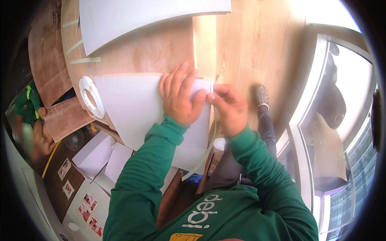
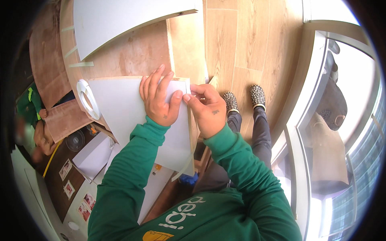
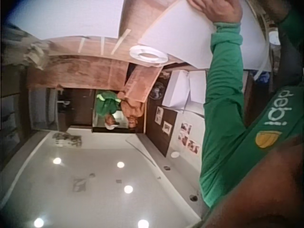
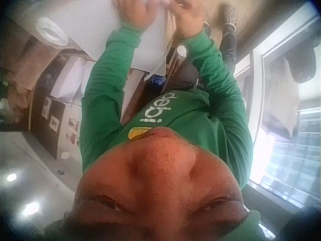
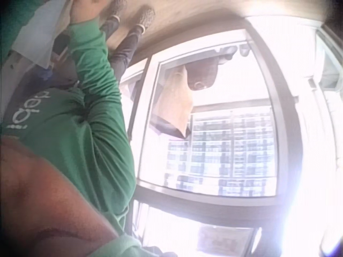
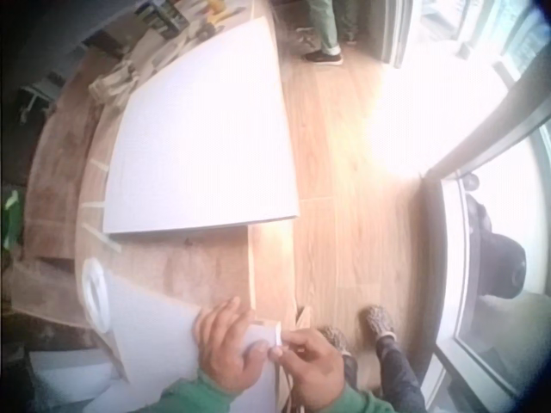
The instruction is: The person applies glue to the edge of a white panel, attaches a strip, and then uses a hammer to secure parts of a wooden structure.
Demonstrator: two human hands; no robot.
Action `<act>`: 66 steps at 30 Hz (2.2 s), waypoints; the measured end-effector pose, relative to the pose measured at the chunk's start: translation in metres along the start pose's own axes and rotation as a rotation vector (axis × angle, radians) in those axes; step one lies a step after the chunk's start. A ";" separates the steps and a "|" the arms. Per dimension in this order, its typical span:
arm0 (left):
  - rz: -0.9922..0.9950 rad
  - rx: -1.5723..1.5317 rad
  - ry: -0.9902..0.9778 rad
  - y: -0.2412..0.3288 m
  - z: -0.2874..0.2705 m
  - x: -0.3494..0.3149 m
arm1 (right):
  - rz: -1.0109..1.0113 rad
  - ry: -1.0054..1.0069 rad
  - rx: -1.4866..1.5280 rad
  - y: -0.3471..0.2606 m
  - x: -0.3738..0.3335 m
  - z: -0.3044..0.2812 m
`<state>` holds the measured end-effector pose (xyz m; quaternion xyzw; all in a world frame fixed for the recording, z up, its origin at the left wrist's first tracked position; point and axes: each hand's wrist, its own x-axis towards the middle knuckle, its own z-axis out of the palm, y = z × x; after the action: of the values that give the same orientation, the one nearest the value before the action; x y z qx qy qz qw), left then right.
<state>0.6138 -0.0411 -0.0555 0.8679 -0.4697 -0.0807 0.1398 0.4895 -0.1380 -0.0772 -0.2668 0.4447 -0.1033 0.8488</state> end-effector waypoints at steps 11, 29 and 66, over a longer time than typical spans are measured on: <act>-0.003 -0.023 0.007 0.000 0.000 0.000 | 0.034 -0.002 0.019 -0.004 0.001 0.002; -0.003 -0.008 0.014 0.000 0.001 0.000 | 0.036 -0.010 0.016 -0.008 0.003 0.003; -0.008 -0.017 0.008 -0.001 0.001 -0.001 | 0.057 -0.006 -0.126 -0.022 0.013 -0.002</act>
<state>0.6140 -0.0403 -0.0572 0.8689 -0.4650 -0.0816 0.1486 0.4968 -0.1620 -0.0749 -0.3073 0.4553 -0.0503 0.8341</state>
